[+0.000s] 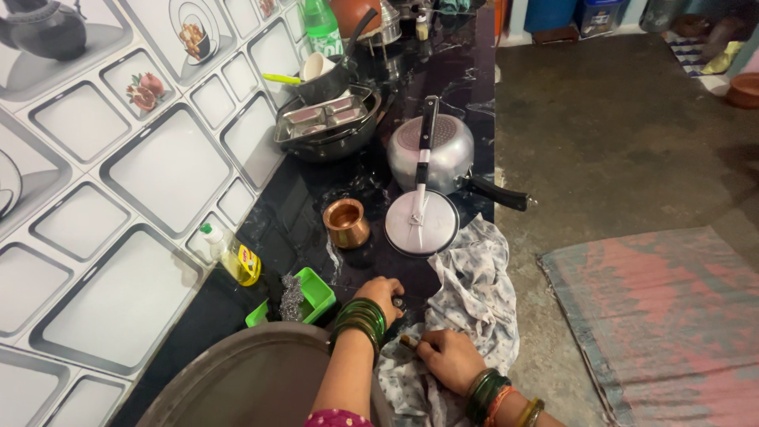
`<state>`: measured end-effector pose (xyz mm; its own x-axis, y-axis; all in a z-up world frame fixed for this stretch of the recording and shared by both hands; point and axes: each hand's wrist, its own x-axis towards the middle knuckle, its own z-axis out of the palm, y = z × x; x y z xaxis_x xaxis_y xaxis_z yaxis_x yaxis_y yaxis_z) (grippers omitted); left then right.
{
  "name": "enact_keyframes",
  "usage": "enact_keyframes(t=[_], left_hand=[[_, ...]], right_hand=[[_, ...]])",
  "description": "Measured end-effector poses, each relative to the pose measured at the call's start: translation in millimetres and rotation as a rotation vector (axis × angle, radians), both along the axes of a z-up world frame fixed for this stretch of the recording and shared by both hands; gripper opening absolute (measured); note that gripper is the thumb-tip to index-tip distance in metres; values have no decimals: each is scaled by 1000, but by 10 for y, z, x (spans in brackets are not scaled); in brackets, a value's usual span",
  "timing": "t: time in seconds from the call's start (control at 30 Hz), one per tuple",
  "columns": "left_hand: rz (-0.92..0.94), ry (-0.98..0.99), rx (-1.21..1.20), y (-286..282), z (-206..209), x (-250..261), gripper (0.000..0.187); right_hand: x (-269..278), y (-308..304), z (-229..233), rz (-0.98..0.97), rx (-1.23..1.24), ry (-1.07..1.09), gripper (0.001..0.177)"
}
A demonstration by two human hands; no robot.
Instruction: The person scrubs a small metal cooker component with a scrub pad over a large basin of water, repeatedly dipping and turning the part while working its surface, then continues scrubbing it at the counter.
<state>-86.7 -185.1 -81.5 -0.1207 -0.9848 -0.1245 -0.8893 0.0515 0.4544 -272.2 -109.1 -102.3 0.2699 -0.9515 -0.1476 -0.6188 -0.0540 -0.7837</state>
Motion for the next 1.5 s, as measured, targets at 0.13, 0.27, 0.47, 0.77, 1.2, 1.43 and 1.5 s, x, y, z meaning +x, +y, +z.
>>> enact_keyframes(t=[0.13,0.27,0.47,0.77,1.2,1.43,1.5], left_hand=[[10,-7,-16,34,119,-11,41],[0,-33,-61,93,265,9,40],[23,-39,-92,299,561,99,43],[77,-77,-240,915,1011,680,40],[9,-66,190,2061,573,828,24],[231,-242,245,2119,473,404,26],[234,-259,286,2125,429,321,27]], right_hand=[[-26,-8,-30,23,-22,-12,30],[-20,-32,-98,45,-51,18,31],[-44,-57,-229,51,-38,30,31],[-53,-157,-546,70,-205,41,32],[124,22,282,-46,37,-324,33],[616,388,720,135,-197,-393,31],[698,509,805,152,-209,-330,30]])
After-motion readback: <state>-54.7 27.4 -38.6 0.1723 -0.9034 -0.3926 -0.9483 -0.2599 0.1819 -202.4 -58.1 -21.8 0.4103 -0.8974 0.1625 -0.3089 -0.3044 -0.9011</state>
